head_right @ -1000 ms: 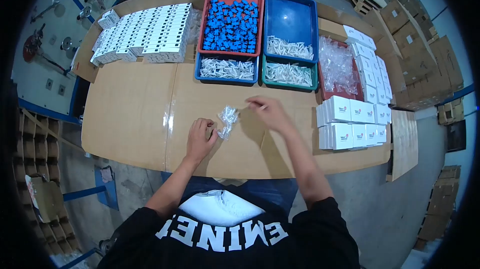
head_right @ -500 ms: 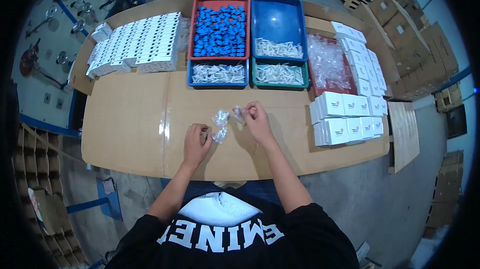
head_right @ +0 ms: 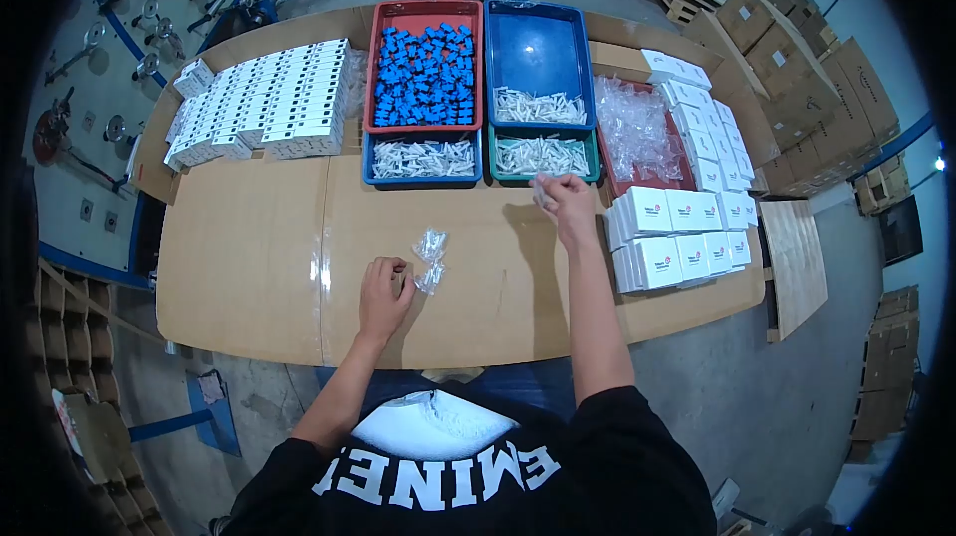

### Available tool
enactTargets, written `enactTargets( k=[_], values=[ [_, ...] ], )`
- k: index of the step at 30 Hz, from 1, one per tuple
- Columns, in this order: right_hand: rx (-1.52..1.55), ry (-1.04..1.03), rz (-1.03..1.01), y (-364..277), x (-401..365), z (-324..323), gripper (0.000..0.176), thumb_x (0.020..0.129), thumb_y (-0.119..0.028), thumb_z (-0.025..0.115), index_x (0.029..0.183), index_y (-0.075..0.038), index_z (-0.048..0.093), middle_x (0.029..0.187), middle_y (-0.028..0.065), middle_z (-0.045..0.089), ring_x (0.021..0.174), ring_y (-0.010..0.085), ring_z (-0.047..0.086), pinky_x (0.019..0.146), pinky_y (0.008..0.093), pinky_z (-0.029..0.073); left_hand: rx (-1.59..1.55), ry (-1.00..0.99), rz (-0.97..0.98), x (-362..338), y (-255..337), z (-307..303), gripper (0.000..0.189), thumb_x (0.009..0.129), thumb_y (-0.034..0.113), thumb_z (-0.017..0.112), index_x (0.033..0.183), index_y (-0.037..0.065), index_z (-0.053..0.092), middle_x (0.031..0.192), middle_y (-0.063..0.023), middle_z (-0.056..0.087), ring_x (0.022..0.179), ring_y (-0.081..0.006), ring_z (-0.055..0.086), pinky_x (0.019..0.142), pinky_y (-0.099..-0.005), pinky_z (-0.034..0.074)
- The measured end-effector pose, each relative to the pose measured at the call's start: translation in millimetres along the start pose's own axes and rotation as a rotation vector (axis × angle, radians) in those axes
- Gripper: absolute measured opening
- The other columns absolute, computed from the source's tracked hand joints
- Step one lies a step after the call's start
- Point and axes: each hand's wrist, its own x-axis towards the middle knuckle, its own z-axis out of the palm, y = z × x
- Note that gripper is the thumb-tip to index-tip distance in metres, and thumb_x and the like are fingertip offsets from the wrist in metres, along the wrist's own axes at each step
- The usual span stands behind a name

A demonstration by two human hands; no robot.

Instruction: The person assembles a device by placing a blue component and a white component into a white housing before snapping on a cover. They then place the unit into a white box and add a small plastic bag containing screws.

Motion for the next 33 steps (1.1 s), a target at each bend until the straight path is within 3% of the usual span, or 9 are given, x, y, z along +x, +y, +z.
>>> enactTargets(
  k=[4,10,12,15,18,25,27,31,33],
  values=[
    [0.077,-0.035,0.027,-23.2,27.9,6.8,0.031,0.090,-0.019,0.086,0.090,-0.012,0.055,0.097,0.0076,0.069,0.078,0.0206,0.070,0.069,0.0342,0.062,-0.001,0.004,0.003,-1.2,-2.9,2.5,0.025,0.087,0.013,0.073,0.107,0.001,0.065,0.104,-0.0130,0.065,0.102,-0.0317,0.063,0.092,-0.0443,0.051],
    [-0.310,-0.047,0.191,-41.3,90.1,-4.2,0.034,0.088,-0.015,0.086,0.108,0.004,0.067,0.101,0.0107,0.070,0.079,0.0197,0.069,0.066,0.0325,0.062,-0.008,0.030,0.024,-0.5,0.3,-0.3,0.022,0.087,0.012,0.073,0.104,0.001,0.064,0.103,-0.0128,0.065,0.100,-0.0320,0.063,0.090,-0.0444,0.052],
    [-0.406,-0.036,0.209,-48.6,104.4,-3.8,0.028,0.087,-0.011,0.084,0.103,0.008,0.071,0.093,0.0127,0.072,0.076,0.0187,0.071,0.066,0.0302,0.060,-0.006,0.031,0.024,-0.3,-1.2,-0.3,0.022,0.087,0.013,0.073,0.104,0.001,0.064,0.103,-0.0127,0.065,0.099,-0.0320,0.064,0.090,-0.0445,0.052],
    [-1.006,-0.011,0.086,-60.9,111.8,6.6,0.022,0.086,-0.012,0.082,0.081,0.008,0.075,0.075,0.0164,0.075,0.070,0.0223,0.076,0.070,0.0337,0.059,-0.007,0.025,0.021,-0.9,-3.0,0.2,0.022,0.087,0.013,0.072,0.104,0.001,0.064,0.103,-0.0127,0.065,0.099,-0.0321,0.064,0.090,-0.0448,0.052],
    [-1.343,-0.058,0.000,-80.9,100.0,22.0,0.031,0.089,-0.018,0.081,0.083,0.011,0.075,0.074,0.0137,0.074,0.066,0.0208,0.073,0.062,0.0343,0.056,-0.002,0.025,0.026,-1.2,-2.4,0.3,0.022,0.087,0.014,0.072,0.104,0.002,0.064,0.104,-0.0127,0.065,0.100,-0.0323,0.064,0.090,-0.0449,0.052],
    [-1.177,-0.014,-0.052,-69.2,127.8,-8.0,0.025,0.092,-0.017,0.071,0.093,0.007,0.076,0.079,0.0137,0.075,0.066,0.0234,0.073,0.060,0.0358,0.057,-0.006,0.010,0.021,-0.7,-2.9,-1.1,0.023,0.086,0.013,0.073,0.104,0.002,0.064,0.104,-0.0133,0.065,0.101,-0.0325,0.063,0.091,-0.0441,0.052],
    [-0.839,-0.057,0.078,-72.0,124.7,-19.2,0.022,0.094,-0.016,0.065,0.094,0.002,0.077,0.078,0.0118,0.074,0.061,0.0204,0.069,0.054,0.0333,0.053,-0.011,0.007,0.028,-0.1,-2.9,-1.4,0.024,0.086,0.013,0.073,0.104,0.002,0.064,0.104,-0.0134,0.065,0.101,-0.0325,0.063,0.091,-0.0442,0.052],
    [-0.865,-0.015,0.192,-121.7,87.2,-20.3,0.020,0.094,-0.016,0.064,0.089,0.001,0.074,0.079,0.0134,0.073,0.049,0.0152,0.059,0.044,0.0252,0.045,-0.009,0.011,0.028,-0.7,-2.3,-1.5,0.024,0.086,0.014,0.073,0.105,0.002,0.064,0.104,-0.0132,0.064,0.101,-0.0323,0.063,0.091,-0.0442,0.052],
    [-0.618,0.095,0.120,-124.1,116.9,-60.2,0.026,0.097,-0.024,0.068,0.105,0.001,0.073,0.083,0.0138,0.075,0.054,0.0178,0.064,0.046,0.0266,0.048,-0.004,0.013,0.030,-1.5,-2.6,-0.7,0.024,0.087,0.012,0.073,0.106,0.001,0.064,0.104,-0.0132,0.064,0.100,-0.0319,0.063,0.090,-0.0437,0.052]
  ],
)
